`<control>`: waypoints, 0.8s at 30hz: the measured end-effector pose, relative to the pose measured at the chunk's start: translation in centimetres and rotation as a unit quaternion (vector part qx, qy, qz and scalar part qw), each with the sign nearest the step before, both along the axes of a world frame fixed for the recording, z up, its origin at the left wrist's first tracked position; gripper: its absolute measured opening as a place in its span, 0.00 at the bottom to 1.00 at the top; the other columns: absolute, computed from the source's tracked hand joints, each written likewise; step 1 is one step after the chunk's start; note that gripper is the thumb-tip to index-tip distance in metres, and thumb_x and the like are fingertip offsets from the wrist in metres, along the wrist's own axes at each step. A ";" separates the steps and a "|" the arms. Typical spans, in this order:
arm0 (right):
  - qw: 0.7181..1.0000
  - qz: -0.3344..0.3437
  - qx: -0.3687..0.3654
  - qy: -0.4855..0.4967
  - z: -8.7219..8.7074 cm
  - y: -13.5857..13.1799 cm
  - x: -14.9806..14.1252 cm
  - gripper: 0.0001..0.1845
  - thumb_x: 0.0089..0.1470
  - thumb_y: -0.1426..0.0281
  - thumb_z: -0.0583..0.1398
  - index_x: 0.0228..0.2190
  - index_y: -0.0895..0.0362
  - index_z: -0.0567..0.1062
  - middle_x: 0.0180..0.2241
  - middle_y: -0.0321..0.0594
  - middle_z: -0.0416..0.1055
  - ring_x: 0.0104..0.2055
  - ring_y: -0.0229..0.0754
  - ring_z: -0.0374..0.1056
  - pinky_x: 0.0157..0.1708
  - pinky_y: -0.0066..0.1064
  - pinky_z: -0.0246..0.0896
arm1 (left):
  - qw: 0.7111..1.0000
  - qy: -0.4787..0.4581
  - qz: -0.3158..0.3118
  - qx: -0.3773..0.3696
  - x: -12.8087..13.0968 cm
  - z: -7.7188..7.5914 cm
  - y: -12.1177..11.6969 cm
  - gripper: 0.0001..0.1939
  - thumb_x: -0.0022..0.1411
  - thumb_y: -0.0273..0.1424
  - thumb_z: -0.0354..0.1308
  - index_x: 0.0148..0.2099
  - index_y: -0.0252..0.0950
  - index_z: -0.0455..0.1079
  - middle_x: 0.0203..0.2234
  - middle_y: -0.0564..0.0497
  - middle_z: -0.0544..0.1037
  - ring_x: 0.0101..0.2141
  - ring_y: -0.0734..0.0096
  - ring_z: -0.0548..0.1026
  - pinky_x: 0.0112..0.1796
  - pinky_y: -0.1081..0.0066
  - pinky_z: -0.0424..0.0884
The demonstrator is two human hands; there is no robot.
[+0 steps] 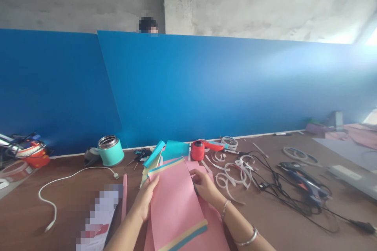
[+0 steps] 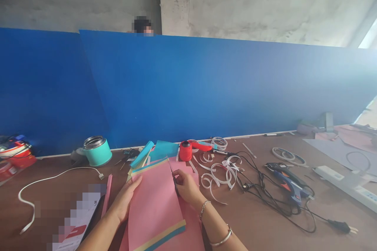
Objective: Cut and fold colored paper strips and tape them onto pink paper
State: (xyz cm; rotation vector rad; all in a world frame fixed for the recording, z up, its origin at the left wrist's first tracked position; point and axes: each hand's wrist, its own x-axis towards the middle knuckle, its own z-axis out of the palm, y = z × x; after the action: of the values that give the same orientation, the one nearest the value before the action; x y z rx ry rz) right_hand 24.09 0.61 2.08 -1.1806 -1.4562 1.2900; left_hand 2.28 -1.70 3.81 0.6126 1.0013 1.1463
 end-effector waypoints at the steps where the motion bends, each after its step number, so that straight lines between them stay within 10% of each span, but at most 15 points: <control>1: 1.000 0.002 -0.004 0.003 0.1 -0.1 0.0 0.13 0.35 0.73 0.57 0.30 0.57 0.69 0.14 0.24 0.57 0.17 0.30 0.52 0.18 0.22 0.47 | 1.000 0.000 -0.002 0.004 0.0 0.0 0.0 0.21 0.54 0.36 0.61 0.51 0.37 0.68 0.44 0.44 0.77 0.46 0.56 0.74 0.48 0.61 0.69; 24: 1.000 0.000 -0.005 -0.014 -0.1 0.1 -0.1 0.11 0.37 0.72 0.58 0.30 0.57 0.69 0.14 0.26 0.61 0.16 0.31 0.54 0.18 0.22 0.48 | 0.999 -0.006 -0.003 0.040 -0.3 -0.7 0.1 0.23 0.53 0.38 0.62 0.52 0.41 0.67 0.47 0.46 0.75 0.50 0.59 0.71 0.53 0.60 0.63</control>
State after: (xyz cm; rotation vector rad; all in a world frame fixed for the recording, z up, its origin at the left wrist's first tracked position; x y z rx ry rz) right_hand 24.00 0.70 2.02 -1.2090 -1.4717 1.2876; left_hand 2.01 -1.63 3.06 0.6717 0.9463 1.1871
